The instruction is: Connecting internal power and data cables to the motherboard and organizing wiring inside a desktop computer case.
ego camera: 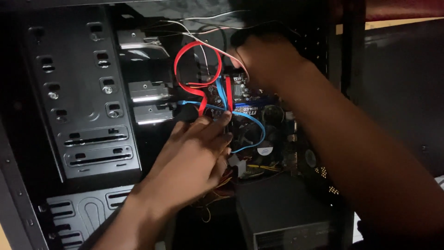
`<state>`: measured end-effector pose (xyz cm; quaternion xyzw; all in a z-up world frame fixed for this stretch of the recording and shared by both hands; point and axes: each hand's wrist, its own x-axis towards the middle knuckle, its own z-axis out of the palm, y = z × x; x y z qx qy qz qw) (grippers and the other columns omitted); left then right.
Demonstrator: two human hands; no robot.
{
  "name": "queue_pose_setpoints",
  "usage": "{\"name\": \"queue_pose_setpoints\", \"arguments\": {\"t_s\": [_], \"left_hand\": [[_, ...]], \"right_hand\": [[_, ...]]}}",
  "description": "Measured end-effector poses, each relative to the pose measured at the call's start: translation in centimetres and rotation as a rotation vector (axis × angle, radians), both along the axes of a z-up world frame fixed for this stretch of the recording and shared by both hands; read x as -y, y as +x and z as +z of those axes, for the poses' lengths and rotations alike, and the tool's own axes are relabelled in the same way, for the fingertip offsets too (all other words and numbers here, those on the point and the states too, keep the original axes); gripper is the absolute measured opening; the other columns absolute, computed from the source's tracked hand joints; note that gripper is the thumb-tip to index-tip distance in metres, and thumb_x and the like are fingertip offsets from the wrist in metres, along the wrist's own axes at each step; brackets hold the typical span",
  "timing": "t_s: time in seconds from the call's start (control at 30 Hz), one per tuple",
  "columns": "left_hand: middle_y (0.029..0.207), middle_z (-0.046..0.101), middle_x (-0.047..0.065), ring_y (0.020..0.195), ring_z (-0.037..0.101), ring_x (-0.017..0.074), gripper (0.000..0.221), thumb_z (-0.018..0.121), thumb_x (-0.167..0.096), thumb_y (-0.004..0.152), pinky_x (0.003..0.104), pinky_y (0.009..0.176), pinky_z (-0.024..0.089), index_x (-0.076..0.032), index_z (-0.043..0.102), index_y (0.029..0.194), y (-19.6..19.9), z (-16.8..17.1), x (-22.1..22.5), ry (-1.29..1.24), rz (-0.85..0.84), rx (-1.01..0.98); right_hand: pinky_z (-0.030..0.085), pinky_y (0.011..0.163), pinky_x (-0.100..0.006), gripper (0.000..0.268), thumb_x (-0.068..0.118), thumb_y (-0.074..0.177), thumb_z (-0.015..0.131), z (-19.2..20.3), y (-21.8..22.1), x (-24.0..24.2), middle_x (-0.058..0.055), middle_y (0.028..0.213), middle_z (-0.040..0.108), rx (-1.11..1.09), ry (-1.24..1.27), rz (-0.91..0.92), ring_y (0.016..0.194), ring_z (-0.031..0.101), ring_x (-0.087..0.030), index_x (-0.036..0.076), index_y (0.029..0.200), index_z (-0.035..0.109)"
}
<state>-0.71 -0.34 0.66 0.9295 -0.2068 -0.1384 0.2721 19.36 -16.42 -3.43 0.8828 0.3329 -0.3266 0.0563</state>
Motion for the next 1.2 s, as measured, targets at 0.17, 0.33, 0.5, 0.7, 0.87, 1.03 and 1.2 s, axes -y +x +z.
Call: {"name": "queue_pose_setpoints", "arguments": {"t_s": [0.17, 0.33, 0.5, 0.7, 0.87, 1.03, 1.2], "left_hand": [[0.149, 0.055, 0.013, 0.117, 0.056, 0.0336, 0.031, 0.060, -0.023, 0.083, 0.055, 0.083, 0.044, -0.011, 0.071, 0.109, 0.0, -0.3, 0.0, -0.002, 0.014, 0.036], [0.150, 0.053, 0.011, 0.120, 0.054, 0.0315, 0.035, 0.056, -0.023, 0.084, 0.055, 0.085, 0.043, -0.010, 0.070, 0.113, 0.1, -0.2, 0.0, -0.001, 0.014, 0.004], [0.157, 0.046, 0.010, 0.124, 0.050, 0.0312, 0.036, 0.050, -0.026, 0.090, 0.059, 0.086, 0.041, -0.012, 0.068, 0.117, 0.2, -0.2, 0.0, 0.015, 0.003, -0.080], [0.153, 0.050, 0.010, 0.121, 0.053, 0.0317, 0.038, 0.062, -0.023, 0.080, 0.058, 0.084, 0.044, -0.012, 0.069, 0.116, 0.1, 0.4, 0.1, -0.002, -0.018, -0.047], [0.152, 0.055, 0.009, 0.126, 0.053, 0.0300, 0.042, 0.060, -0.014, 0.085, 0.057, 0.086, 0.044, -0.009, 0.069, 0.125, 0.0, 0.8, 0.0, -0.064, 0.040, 0.094], [0.148, 0.057, 0.016, 0.144, 0.046, 0.0350, 0.039, 0.072, -0.012, 0.076, 0.058, 0.108, 0.033, -0.007, 0.070, 0.114, -2.4, 7.4, -0.6, -0.126, 0.008, 0.286], [0.140, 0.064, 0.020, 0.135, 0.060, 0.0395, 0.029, 0.052, -0.023, 0.103, 0.045, 0.111, 0.050, -0.007, 0.076, 0.107, -12.5, 14.4, 2.3, -0.828, 0.528, 0.341]], "right_hand": [[0.054, 0.070, -0.056, 0.046, 0.023, 0.080, 0.075, -1.0, 0.1, 0.1, -0.020, 0.110, 0.059, -0.075, 0.066, -0.057, 0.095, 0.065, -0.044, 0.014, 0.121, 0.057], [0.055, 0.077, -0.056, 0.039, 0.032, 0.090, 0.070, -0.2, -0.4, -0.6, -0.020, 0.121, 0.057, -0.126, -0.006, -0.141, 0.106, 0.064, -0.044, 0.015, 0.123, 0.059], [0.058, 0.065, -0.061, 0.059, 0.039, 0.096, 0.053, -0.5, -0.5, -0.6, -0.024, 0.106, 0.057, -0.046, 0.007, 0.009, 0.091, 0.068, -0.053, 0.020, 0.149, 0.036], [0.056, 0.069, -0.056, 0.085, 0.025, 0.086, 0.067, 3.4, -1.3, -1.1, -0.025, 0.115, 0.054, -0.151, 0.021, -0.063, 0.095, 0.066, -0.050, 0.025, 0.157, 0.019], [0.054, 0.083, -0.045, 0.055, 0.003, 0.078, 0.074, 8.6, -2.7, 2.9, -0.013, 0.117, 0.076, -0.139, 0.415, -0.096, 0.104, 0.073, -0.033, 0.017, 0.130, 0.063], [0.050, 0.078, -0.038, 0.034, 0.034, 0.099, 0.064, 15.1, -8.1, 13.0, -0.006, 0.102, 0.074, 0.335, 0.689, -0.210, 0.087, 0.069, -0.022, 0.011, 0.123, 0.066], [0.049, 0.099, -0.046, 0.028, 0.027, 0.107, 0.062, 17.0, -5.8, 16.0, -0.014, 0.120, 0.071, 0.558, 0.787, -0.264, 0.111, 0.068, -0.034, 0.004, 0.122, 0.065]]}}
